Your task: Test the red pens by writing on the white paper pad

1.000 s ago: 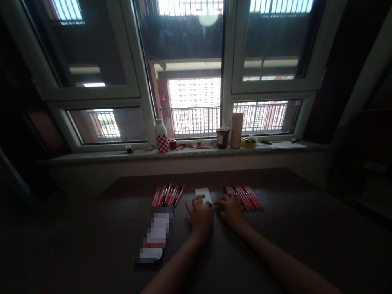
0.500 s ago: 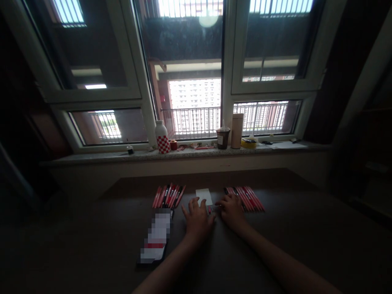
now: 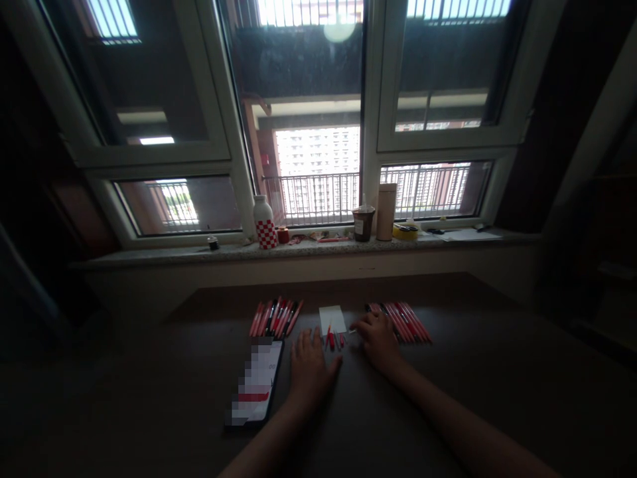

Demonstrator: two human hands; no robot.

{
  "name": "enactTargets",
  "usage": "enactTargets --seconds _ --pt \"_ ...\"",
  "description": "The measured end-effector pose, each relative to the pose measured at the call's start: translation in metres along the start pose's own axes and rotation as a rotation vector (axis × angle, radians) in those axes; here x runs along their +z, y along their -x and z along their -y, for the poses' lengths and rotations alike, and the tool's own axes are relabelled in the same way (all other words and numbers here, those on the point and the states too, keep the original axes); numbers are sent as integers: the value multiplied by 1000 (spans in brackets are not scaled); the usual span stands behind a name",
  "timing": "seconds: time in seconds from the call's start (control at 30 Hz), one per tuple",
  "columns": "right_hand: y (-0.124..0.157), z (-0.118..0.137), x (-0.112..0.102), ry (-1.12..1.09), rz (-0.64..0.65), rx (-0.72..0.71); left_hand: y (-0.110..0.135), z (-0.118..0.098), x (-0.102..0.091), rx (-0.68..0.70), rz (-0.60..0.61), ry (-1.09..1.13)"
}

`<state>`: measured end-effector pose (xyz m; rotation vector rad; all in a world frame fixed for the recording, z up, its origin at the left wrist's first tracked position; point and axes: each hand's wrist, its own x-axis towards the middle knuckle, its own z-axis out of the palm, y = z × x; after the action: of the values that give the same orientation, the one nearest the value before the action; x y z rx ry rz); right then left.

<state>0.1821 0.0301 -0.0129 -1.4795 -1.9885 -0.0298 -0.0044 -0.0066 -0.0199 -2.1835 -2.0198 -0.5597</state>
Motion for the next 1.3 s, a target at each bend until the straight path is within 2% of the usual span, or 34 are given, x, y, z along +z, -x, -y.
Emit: enactTargets --seconds 0.17,0.37,0.57,0.87,1.07,1.3 --pt "0 1 -2 2 65 -113 0 -3 -3 -33 -40 -45" --pt "2 1 -3 17 101 -208 -3 0 -2 -75 83 -62" --pt "2 -2 -1 -17 122 -223 -4 0 -2 -62 145 -61" --pt "4 -1 -2 -41 139 -252 -5 1 -2 -73 150 -47" --pt "4 -1 -2 -88 107 -262 -7 2 -3 -76 160 -42" --pt "6 4 -7 -52 -9 -131 -7 2 -1 -80 169 -48"
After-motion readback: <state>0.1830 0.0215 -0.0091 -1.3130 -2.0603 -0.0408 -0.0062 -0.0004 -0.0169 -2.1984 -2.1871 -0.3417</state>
